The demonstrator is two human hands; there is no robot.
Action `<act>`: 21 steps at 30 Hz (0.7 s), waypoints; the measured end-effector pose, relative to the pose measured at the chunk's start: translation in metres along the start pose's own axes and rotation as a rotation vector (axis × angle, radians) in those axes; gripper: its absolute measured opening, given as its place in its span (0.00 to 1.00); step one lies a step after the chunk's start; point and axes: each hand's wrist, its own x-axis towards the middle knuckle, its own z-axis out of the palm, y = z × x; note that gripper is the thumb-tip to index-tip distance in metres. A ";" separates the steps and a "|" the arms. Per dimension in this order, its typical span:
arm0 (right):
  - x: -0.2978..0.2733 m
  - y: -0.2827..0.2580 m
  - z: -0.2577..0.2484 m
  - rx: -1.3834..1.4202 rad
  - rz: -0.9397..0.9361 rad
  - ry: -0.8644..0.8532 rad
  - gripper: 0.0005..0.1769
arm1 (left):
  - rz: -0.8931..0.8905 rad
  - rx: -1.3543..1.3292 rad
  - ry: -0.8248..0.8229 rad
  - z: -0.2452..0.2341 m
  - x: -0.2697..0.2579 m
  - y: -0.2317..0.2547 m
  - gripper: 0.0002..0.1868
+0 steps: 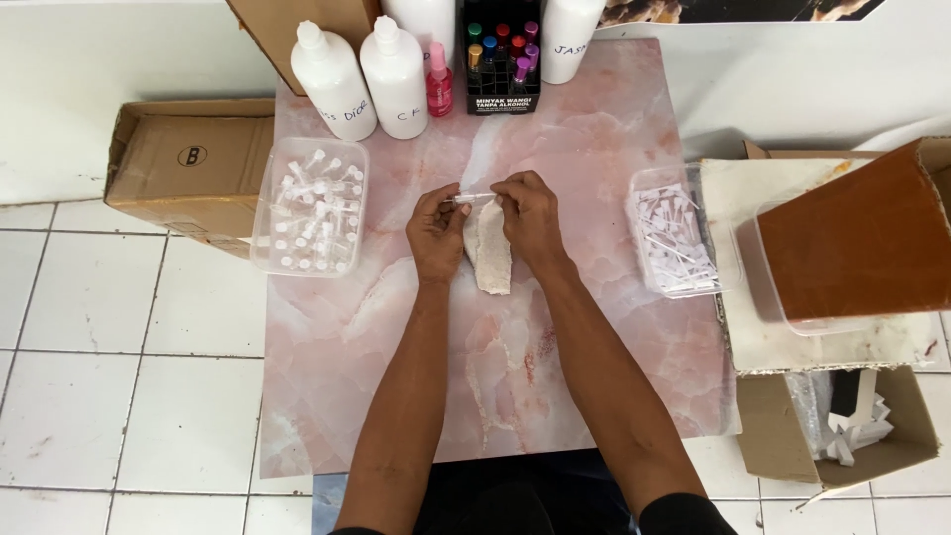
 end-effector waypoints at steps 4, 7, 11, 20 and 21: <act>0.011 0.000 0.004 -0.083 0.096 0.015 0.10 | -0.004 -0.015 0.030 0.001 0.000 0.003 0.15; 0.009 -0.004 0.012 -0.077 0.175 0.092 0.09 | 0.002 -0.005 0.039 0.000 -0.001 0.009 0.15; -0.008 -0.007 0.019 -0.095 0.194 0.179 0.08 | -0.048 -0.056 0.072 0.000 -0.001 0.002 0.20; -0.032 0.004 0.030 -0.174 0.038 0.101 0.04 | -0.086 -0.032 0.055 -0.001 0.000 0.011 0.14; -0.032 0.005 0.031 -0.174 0.039 0.100 0.04 | -0.087 -0.032 0.055 -0.001 0.001 0.010 0.14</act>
